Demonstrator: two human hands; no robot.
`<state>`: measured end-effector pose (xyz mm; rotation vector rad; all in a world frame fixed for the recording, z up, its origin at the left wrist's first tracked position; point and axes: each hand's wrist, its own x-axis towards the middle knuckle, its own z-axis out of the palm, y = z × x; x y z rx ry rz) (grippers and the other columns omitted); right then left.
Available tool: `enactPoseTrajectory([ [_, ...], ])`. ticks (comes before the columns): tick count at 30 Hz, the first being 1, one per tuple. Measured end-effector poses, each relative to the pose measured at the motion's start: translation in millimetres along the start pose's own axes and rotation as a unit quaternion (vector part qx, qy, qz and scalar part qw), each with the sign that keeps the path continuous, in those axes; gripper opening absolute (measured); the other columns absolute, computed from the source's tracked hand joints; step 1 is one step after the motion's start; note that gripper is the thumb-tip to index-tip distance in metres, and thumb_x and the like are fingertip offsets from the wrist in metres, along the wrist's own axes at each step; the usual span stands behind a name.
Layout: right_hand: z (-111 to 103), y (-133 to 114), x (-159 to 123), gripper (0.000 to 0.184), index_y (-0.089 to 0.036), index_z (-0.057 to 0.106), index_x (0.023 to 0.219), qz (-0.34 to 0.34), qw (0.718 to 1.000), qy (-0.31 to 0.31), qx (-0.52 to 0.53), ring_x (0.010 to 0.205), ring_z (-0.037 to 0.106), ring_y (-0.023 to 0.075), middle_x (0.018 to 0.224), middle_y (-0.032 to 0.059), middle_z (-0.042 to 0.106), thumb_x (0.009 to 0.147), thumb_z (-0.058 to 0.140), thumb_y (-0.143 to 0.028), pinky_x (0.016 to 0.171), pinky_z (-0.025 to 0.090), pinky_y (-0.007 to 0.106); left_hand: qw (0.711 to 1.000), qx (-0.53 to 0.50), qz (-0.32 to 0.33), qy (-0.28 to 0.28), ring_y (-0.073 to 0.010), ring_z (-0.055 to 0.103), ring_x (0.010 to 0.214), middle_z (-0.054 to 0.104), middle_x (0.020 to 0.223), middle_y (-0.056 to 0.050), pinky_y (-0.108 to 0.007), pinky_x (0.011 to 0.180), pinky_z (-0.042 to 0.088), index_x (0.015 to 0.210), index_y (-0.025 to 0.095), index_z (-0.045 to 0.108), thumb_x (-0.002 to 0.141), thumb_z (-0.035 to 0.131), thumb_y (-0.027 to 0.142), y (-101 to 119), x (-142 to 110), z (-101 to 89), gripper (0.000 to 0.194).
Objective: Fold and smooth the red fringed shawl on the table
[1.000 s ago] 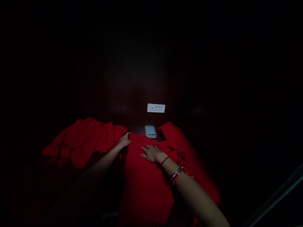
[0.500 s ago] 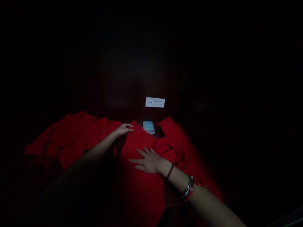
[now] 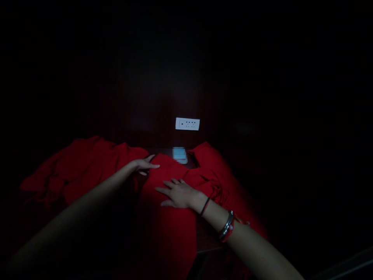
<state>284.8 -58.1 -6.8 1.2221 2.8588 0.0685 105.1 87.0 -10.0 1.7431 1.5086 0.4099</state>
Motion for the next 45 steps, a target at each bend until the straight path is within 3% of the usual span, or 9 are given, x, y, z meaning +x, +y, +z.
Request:
enactPoseTrajectory([
  [3,-4.2,8.9,17.0,0.058,-0.02,0.03,0.127,0.027,0.999,0.027,0.025,0.114,0.033,0.0282,0.128,0.0136,0.034,0.079,0.027,-0.054,0.089,0.03,0.044,0.999,-0.02,-0.025,-0.036,-0.0118,0.058,0.064,0.061,0.091,-0.006,-0.02,0.053,0.048,0.124,0.023,0.032,0.064,0.057,0.016,-4.2,-11.3,-4.4,0.066],
  [10,15.7,-0.7,28.5,0.056,-0.038,0.021,0.127,0.049,0.993,-0.068,0.079,0.123,0.005,0.0329,0.139,0.0046,0.003,0.076,0.024,-0.061,0.092,0.013,0.056,0.99,0.045,0.11,0.079,-0.0091,0.054,0.057,0.062,0.066,0.001,-0.017,0.056,0.043,0.096,0.017,0.062,0.068,0.045,0.008,5.9,2.8,-16.6,0.034],
  [19,-2.7,-2.6,4.5,0.064,-0.034,0.018,0.129,0.01,0.993,-0.079,0.088,0.122,0.011,0.0334,0.138,0.0075,0.011,0.073,0.03,-0.063,0.093,0.018,0.053,0.996,-0.016,0.08,0.018,-0.0117,0.059,0.067,0.062,0.095,-0.005,-0.018,0.053,0.045,0.117,0.018,0.044,0.069,0.052,0.017,5.5,-1.8,-3.3,0.048],
  [24,9.8,-3.4,0.4,0.061,-0.031,0.019,0.13,0.008,0.997,-0.051,0.059,0.123,0.007,0.033,0.138,0.0082,0.008,0.076,0.025,-0.06,0.095,0.014,0.052,0.996,-0.031,0.079,0.031,-0.0143,0.057,0.083,0.057,0.107,-0.01,-0.019,0.065,0.046,0.124,0.011,0.032,0.063,0.052,0.002,-5.8,-16.6,-11.2,0.064],
  [30,4.5,-5.0,-1.8,0.06,-0.033,0.022,0.128,-0.012,0.998,-0.031,0.046,0.122,0.01,0.0346,0.139,0.0088,0.0,0.075,0.031,-0.059,0.092,0.019,0.052,0.955,0.117,0.241,0.124,-0.0153,0.047,0.104,0.052,0.114,0.0,-0.021,0.088,0.036,0.117,0.022,0.045,0.066,0.053,0.007,37.1,-17.1,-28.9,0.054],
  [33,3.2,-4.7,-1.6,0.058,-0.034,0.023,0.128,-0.012,0.998,-0.031,0.044,0.122,0.009,0.0344,0.139,0.0079,0.0,0.076,0.029,-0.059,0.093,0.017,0.052,0.96,0.187,0.161,0.135,-0.0153,0.05,0.1,0.053,0.113,0.001,-0.019,0.084,0.038,0.119,0.025,0.042,0.067,0.051,0.006,38.9,-12.5,-27.7,0.056],
  [37,7.7,-6.3,-2.2,0.053,-0.035,0.023,0.127,-0.004,0.997,-0.054,0.048,0.122,0.01,0.0327,0.138,0.0058,0.01,0.078,0.024,-0.057,0.094,0.014,0.052,0.968,0.216,0.042,0.12,-0.0195,0.054,0.095,0.053,0.112,-0.009,-0.022,0.077,0.042,0.118,0.014,0.044,0.065,0.048,0.003,1.1,-9.7,-18.2,0.054],
  [41,4.6,-6.7,-2.0,0.056,-0.035,0.026,0.126,-0.022,0.997,-0.059,0.044,0.121,0.018,0.0326,0.136,0.0063,0.019,0.076,0.027,-0.059,0.092,0.017,0.053,0.963,0.24,0.007,0.123,-0.0231,0.051,0.098,0.049,0.116,-0.015,-0.027,0.078,0.042,0.125,0.014,0.032,0.065,0.049,0.006,-19.2,-12.5,-14.2,0.063],
  [45,-10.4,5.7,10.1,0.055,-0.024,0.032,0.126,-0.053,0.997,-0.015,0.06,0.106,0.042,0.0232,0.121,0.0091,0.044,0.079,0.032,-0.053,0.088,0.032,0.039,0.953,0.269,0.016,0.137,-0.029,0.043,0.108,0.039,0.124,-0.017,-0.037,0.085,0.037,0.121,0.018,0.038,0.068,0.049,0.016,-3.6,-12.9,-11.0,0.054],
])
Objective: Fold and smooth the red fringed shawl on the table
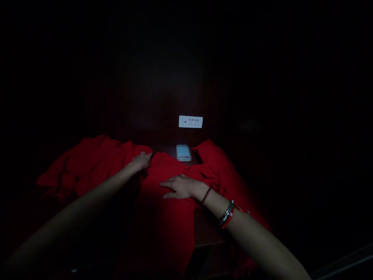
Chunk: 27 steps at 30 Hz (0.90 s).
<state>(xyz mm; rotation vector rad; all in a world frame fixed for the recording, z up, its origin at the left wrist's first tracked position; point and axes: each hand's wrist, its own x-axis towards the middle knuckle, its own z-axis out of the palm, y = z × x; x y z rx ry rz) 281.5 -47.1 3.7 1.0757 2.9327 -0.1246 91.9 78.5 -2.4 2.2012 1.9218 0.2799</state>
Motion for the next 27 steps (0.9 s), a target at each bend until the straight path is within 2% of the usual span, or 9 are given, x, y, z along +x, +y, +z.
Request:
enactPoseTrajectory([
  [2,-9.7,13.1,11.9,0.048,-0.018,0.038,0.122,0.032,0.999,0.042,0.001,0.099,0.048,0.0188,0.112,0.0094,0.052,0.082,0.031,-0.044,0.084,0.035,0.031,0.999,0.003,0.035,0.005,-0.0258,0.033,0.116,0.031,0.13,-0.012,-0.035,0.091,0.03,0.12,0.021,0.039,0.074,0.044,0.022,8.3,1.5,2.9,0.047],
  [4,-16.3,29.0,27.3,0.04,-0.014,0.047,0.113,0.106,0.992,0.071,-0.012,0.096,0.05,0.0177,0.107,0.0102,0.055,0.084,0.03,-0.036,0.081,0.036,0.027,0.998,0.004,0.064,-0.013,-0.0221,0.027,0.12,0.029,0.132,-0.009,-0.031,0.094,0.027,0.121,0.021,0.037,0.076,0.041,0.028,11.2,2.5,12.3,0.046],
  [6,-16.8,43.8,43.2,0.035,-0.012,0.053,0.104,0.184,0.98,0.066,-0.03,0.093,0.052,0.018,0.102,0.0117,0.057,0.085,0.03,-0.03,0.078,0.038,0.026,0.997,0.007,0.068,-0.042,-0.0226,0.026,0.12,0.03,0.131,-0.01,-0.033,0.095,0.026,0.122,0.017,0.037,0.077,0.04,0.036,8.1,1.3,25.0,0.049],
  [8,-10.1,54.2,56.1,0.033,-0.011,0.054,0.1,0.23,0.971,0.047,-0.044,0.09,0.054,0.0188,0.099,0.013,0.058,0.084,0.031,-0.027,0.075,0.039,0.026,0.996,0.013,0.058,-0.06,-0.0251,0.022,0.121,0.027,0.132,-0.013,-0.039,0.096,0.023,0.123,0.013,0.035,0.078,0.035,0.042,1.6,-3.0,36.2,0.053],
  [12,17.8,60.1,65.8,0.032,-0.013,0.051,0.105,0.203,0.976,0.049,-0.059,0.094,0.052,0.018,0.105,0.0117,0.055,0.084,0.03,-0.026,0.078,0.038,0.026,0.997,0.035,0.018,-0.062,-0.0245,0.011,0.124,0.014,0.136,-0.012,-0.042,0.098,0.015,0.128,0.011,0.024,0.08,0.023,0.044,-7.5,-18.7,43.9,0.059],
  [16,37.0,57.3,61.0,0.037,-0.013,0.045,0.113,0.189,0.975,0.09,-0.073,0.099,0.049,0.0182,0.111,0.0117,0.05,0.086,0.024,-0.027,0.081,0.038,0.027,0.995,0.073,-0.009,-0.066,-0.0229,0.013,0.124,0.012,0.136,-0.012,-0.039,0.099,0.014,0.129,0.009,0.023,0.081,0.021,0.043,-5.9,-34.9,39.9,0.059],
  [19,34.4,56.7,57.4,0.035,-0.013,0.047,0.11,0.208,0.973,0.074,-0.066,0.097,0.05,0.0187,0.109,0.012,0.051,0.085,0.026,-0.027,0.08,0.038,0.028,0.996,0.082,-0.012,-0.046,-0.023,0.017,0.123,0.017,0.136,-0.013,-0.038,0.098,0.017,0.128,0.009,0.026,0.082,0.019,0.04,-4.6,-43.0,38.9,0.056],
  [24,19.6,62.6,50.6,0.03,-0.014,0.048,0.107,0.243,0.967,0.066,-0.032,0.098,0.049,0.0181,0.107,0.0109,0.053,0.081,0.037,-0.025,0.082,0.036,0.026,0.997,0.05,-0.014,0.058,-0.025,0.036,0.113,0.031,0.129,-0.015,-0.036,0.088,0.033,0.119,0.013,0.039,0.079,0.029,0.04,-9.3,-48.1,38.0,0.049],
  [27,14.3,62.9,42.7,0.029,-0.014,0.051,0.104,0.21,0.974,0.08,-0.027,0.099,0.048,0.0187,0.105,0.011,0.054,0.08,0.039,-0.024,0.082,0.035,0.026,0.995,0.028,-0.004,0.095,-0.0227,0.046,0.102,0.047,0.113,-0.015,-0.031,0.084,0.037,0.114,0.012,0.044,0.076,0.039,0.035,-14.4,-45.6,35.3,0.044],
])
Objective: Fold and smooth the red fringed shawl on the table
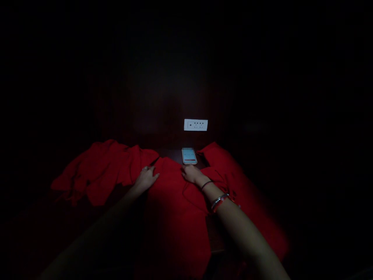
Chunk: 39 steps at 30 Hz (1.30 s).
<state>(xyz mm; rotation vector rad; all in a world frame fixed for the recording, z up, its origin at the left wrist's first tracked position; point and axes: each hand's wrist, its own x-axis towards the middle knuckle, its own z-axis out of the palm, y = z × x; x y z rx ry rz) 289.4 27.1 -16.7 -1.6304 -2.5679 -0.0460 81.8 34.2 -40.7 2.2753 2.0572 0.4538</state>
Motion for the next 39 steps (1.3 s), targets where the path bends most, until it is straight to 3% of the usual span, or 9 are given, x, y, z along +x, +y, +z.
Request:
enactPoseTrajectory([
  [4,-3.6,-5.4,-15.6,0.032,-0.013,0.052,0.105,-0.079,0.997,-0.01,0.004,0.095,0.049,0.0185,0.103,0.011,0.054,0.08,0.039,-0.03,0.079,0.037,0.026,0.999,-0.032,0.006,0.014,-0.0206,0.05,0.095,0.05,0.105,-0.014,-0.027,0.078,0.039,0.112,0.013,0.046,0.073,0.043,0.022,-6.6,5.9,0.1,0.04],
  [7,-6.6,-12.1,-24.2,0.034,-0.013,0.052,0.105,-0.094,0.994,-0.045,-0.018,0.088,0.052,0.0183,0.101,0.0119,0.054,0.079,0.041,-0.032,0.075,0.039,0.027,0.999,-0.048,0.005,0.014,-0.0199,0.051,0.093,0.051,0.105,-0.014,-0.027,0.077,0.04,0.111,0.012,0.047,0.073,0.04,0.016,-10.7,9.0,1.4,0.039],
  [11,-14.1,-13.2,-23.8,0.033,-0.011,0.053,0.105,-0.093,0.995,-0.037,-0.015,0.089,0.052,0.0182,0.098,0.0125,0.055,0.081,0.038,-0.029,0.076,0.038,0.026,0.998,-0.066,-0.003,0.005,-0.0184,0.053,0.091,0.056,0.102,-0.012,-0.025,0.076,0.04,0.109,0.013,0.049,0.073,0.039,0.016,-15.9,12.0,1.2,0.037],
  [18,-10.1,-17.8,-33.6,0.049,-0.015,0.046,0.114,-0.078,0.993,-0.081,-0.028,0.094,0.05,0.0219,0.108,0.0132,0.049,0.077,0.042,-0.045,0.075,0.04,0.029,0.997,-0.074,-0.018,-0.012,-0.0175,0.055,0.09,0.06,0.1,-0.008,-0.024,0.074,0.042,0.107,0.016,0.05,0.074,0.039,0.021,-19.3,11.5,-2.7,0.036],
  [23,-17.3,-13.6,-25.4,0.031,-0.016,0.055,0.102,-0.075,0.995,-0.061,-0.032,0.089,0.052,0.0182,0.099,0.0102,0.056,0.08,0.042,-0.034,0.074,0.039,0.025,0.997,-0.064,-0.024,-0.023,-0.0202,0.055,0.089,0.059,0.1,-0.009,-0.028,0.071,0.043,0.107,0.019,0.05,0.074,0.038,0.023,-18.5,8.2,-4.7,0.035],
  [27,-25.6,-2.6,-4.8,0.026,-0.016,0.058,0.096,0.008,0.998,-0.05,-0.032,0.087,0.054,0.0167,0.094,0.0087,0.059,0.08,0.042,-0.028,0.073,0.038,0.023,0.998,-0.047,-0.018,-0.034,-0.0221,0.055,0.089,0.06,0.097,-0.011,-0.03,0.071,0.043,0.104,0.018,0.052,0.074,0.038,0.022,-19.5,8.1,-4.7,0.034],
  [33,-18.1,-7.6,-1.5,0.028,-0.016,0.057,0.098,-0.054,0.995,-0.089,-0.013,0.091,0.052,0.0173,0.098,0.0084,0.059,0.076,0.048,-0.031,0.077,0.037,0.023,1.0,-0.022,-0.01,-0.001,-0.0222,0.053,0.091,0.056,0.099,-0.013,-0.031,0.074,0.041,0.111,0.016,0.047,0.08,0.032,0.032,-13.8,1.6,-15.6,0.038],
  [36,-24.9,-4.0,-12.9,0.037,-0.019,0.051,0.109,-0.021,0.997,-0.073,-0.032,0.099,0.048,0.0208,0.11,0.0105,0.052,0.076,0.047,-0.036,0.079,0.037,0.028,0.996,-0.01,0.06,0.064,-0.0227,0.049,0.095,0.051,0.102,-0.013,-0.033,0.079,0.039,0.109,0.015,0.049,0.08,0.033,0.042,-5.0,-7.4,-23.7,0.043],
  [39,-33.9,10.9,-30.4,0.056,-0.022,0.039,0.121,0.109,0.988,-0.085,-0.06,0.1,0.048,0.0258,0.116,0.0139,0.046,0.071,0.05,-0.045,0.076,0.039,0.034,0.978,-0.037,0.197,0.054,-0.0202,0.045,0.098,0.049,0.104,-0.008,-0.032,0.085,0.035,0.106,0.019,0.051,0.078,0.036,0.046,5.1,-19.1,-22.4,0.042],
])
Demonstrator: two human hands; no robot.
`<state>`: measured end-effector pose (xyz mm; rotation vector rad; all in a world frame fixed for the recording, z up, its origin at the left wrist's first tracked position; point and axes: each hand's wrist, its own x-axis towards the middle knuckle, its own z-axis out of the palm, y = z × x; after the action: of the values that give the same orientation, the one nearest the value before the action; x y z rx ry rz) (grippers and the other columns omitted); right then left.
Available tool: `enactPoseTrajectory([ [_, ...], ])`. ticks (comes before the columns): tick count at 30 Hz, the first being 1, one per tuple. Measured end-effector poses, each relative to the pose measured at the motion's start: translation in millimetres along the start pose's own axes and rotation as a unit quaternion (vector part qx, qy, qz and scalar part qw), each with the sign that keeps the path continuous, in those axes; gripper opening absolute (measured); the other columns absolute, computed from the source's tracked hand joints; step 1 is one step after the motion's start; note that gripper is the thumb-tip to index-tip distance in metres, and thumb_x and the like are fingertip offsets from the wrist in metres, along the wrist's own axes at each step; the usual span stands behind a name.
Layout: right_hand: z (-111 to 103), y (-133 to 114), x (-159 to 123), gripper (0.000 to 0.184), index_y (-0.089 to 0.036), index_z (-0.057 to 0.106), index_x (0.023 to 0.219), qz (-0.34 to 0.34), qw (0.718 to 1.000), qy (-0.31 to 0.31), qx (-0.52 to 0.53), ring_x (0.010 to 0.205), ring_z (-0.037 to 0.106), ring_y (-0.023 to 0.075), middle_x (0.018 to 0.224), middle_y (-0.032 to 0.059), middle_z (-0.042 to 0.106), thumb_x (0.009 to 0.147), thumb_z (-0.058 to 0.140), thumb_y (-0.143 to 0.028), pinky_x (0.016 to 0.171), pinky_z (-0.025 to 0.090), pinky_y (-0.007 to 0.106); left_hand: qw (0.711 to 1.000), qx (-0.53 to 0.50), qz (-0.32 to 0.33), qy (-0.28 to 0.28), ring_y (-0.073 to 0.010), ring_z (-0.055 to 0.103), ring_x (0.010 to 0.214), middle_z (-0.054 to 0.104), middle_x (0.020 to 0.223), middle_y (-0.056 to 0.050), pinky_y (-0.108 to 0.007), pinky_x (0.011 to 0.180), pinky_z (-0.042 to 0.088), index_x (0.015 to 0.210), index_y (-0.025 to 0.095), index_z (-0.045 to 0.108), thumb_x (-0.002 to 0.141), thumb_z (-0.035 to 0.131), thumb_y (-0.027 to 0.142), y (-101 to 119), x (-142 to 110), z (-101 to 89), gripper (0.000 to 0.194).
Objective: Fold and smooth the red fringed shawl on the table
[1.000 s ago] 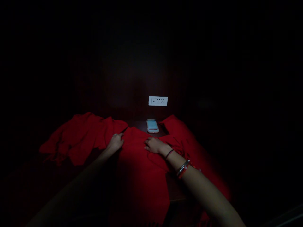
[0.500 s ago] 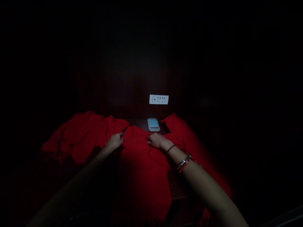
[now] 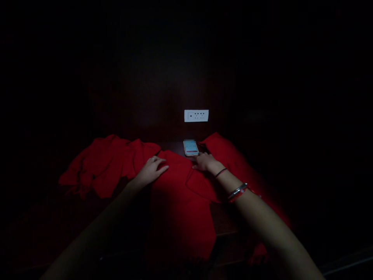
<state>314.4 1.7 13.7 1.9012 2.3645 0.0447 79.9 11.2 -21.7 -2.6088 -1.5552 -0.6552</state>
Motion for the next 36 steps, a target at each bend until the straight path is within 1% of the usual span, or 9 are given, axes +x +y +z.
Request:
enactPoseTrajectory([
  [4,3.5,22.7,-16.3,0.059,-0.02,0.037,0.123,0.098,0.992,-0.069,0.033,0.079,0.058,0.0212,0.095,0.0113,0.058,0.068,0.055,-0.034,0.065,0.043,0.028,0.994,-0.029,0.085,-0.068,-0.0197,0.044,0.101,0.05,0.107,-0.005,-0.034,0.087,0.034,0.108,0.022,0.049,0.077,0.044,0.038,12.8,-9.1,14.4,0.036],
  [10,-38.9,9.4,-8.2,0.021,-0.016,0.06,0.089,0.065,0.981,0.058,0.175,0.07,0.056,0.0158,0.079,0.0058,0.061,0.07,0.053,-0.021,0.062,0.042,0.023,0.963,-0.264,-0.016,-0.051,-0.0155,0.046,0.102,0.051,0.109,-0.007,-0.029,0.088,0.036,0.113,0.017,0.044,0.08,0.042,0.03,21.5,-7.8,-5.7,0.035],
  [14,-88.1,-50.7,18.2,0.021,-0.013,0.054,0.093,0.022,0.864,0.184,0.468,0.065,0.054,0.0085,0.081,0.0032,0.059,0.074,0.051,-0.021,0.06,0.043,0.019,0.857,-0.501,-0.115,-0.019,-0.0127,0.055,0.092,0.052,0.111,-0.008,-0.027,0.074,0.045,0.129,0.023,0.011,0.085,0.031,0.035,26.1,-7.9,-58.0,0.05],
  [17,-104.4,-100.5,35.1,0.021,-0.013,0.05,0.098,-0.062,0.788,0.179,0.586,0.064,0.054,0.0068,0.081,0.0025,0.059,0.079,0.045,-0.021,0.062,0.043,0.019,0.858,-0.481,-0.169,0.06,-0.0128,0.057,0.084,0.057,0.103,-0.006,-0.026,0.072,0.046,0.129,0.022,0.013,0.075,0.051,0.026,11.4,-15.1,-91.0,0.065],
  [21,-92.9,-113.1,33.9,0.023,-0.011,0.054,0.094,-0.103,0.882,0.156,0.432,0.077,0.055,0.0108,0.09,0.0058,0.06,0.083,0.038,-0.024,0.069,0.042,0.021,0.921,-0.189,-0.332,0.082,-0.0149,0.055,0.086,0.058,0.1,-0.002,-0.025,0.072,0.044,0.111,0.018,0.045,0.075,0.048,0.018,-54.9,-43.1,-127.7,0.036],
  [26,-46.8,-68.8,4.4,0.035,-0.013,0.054,0.101,-0.011,0.994,-0.043,0.099,0.092,0.053,0.0187,0.103,0.0102,0.056,0.073,0.052,-0.034,0.074,0.04,0.023,0.88,0.123,-0.458,0.002,-0.0353,0.046,0.098,0.047,0.112,-0.016,-0.044,0.073,0.04,0.115,0.013,0.041,0.07,0.051,0.032,-116.4,-81.5,-166.5,0.05],
  [30,-8.8,-45.5,-13.4,0.049,-0.013,0.049,0.11,0.058,0.994,-0.063,0.062,0.094,0.053,0.0226,0.107,0.0146,0.054,0.066,0.057,-0.035,0.073,0.042,0.028,0.933,0.252,-0.251,0.049,-0.0352,0.035,0.109,0.036,0.122,-0.019,-0.046,0.08,0.035,0.123,0.013,0.031,0.077,0.041,0.034,-73.7,-79.0,-141.7,0.052],
  [33,10.2,-31.2,-19.7,0.058,-0.009,0.034,0.122,0.128,0.989,-0.042,0.053,0.092,0.054,0.0249,0.109,0.0213,0.05,0.072,0.048,-0.036,0.068,0.044,0.033,0.985,0.137,-0.024,-0.107,-0.0314,0.02,0.119,0.025,0.133,-0.01,-0.048,0.091,0.023,0.124,0.026,0.031,0.066,0.054,0.043,-33.6,-70.6,-93.8,0.065],
  [36,21.6,-18.0,-25.4,0.062,-0.003,0.031,0.123,0.149,0.986,-0.03,0.064,0.081,0.059,0.0244,0.097,0.0225,0.057,0.069,0.051,-0.028,0.062,0.045,0.031,0.973,0.045,0.029,-0.225,-0.0239,0.041,0.107,0.047,0.116,-0.009,-0.037,0.088,0.032,0.117,0.027,0.042,0.068,0.054,0.028,-25.9,-70.3,-56.8,0.051],
])
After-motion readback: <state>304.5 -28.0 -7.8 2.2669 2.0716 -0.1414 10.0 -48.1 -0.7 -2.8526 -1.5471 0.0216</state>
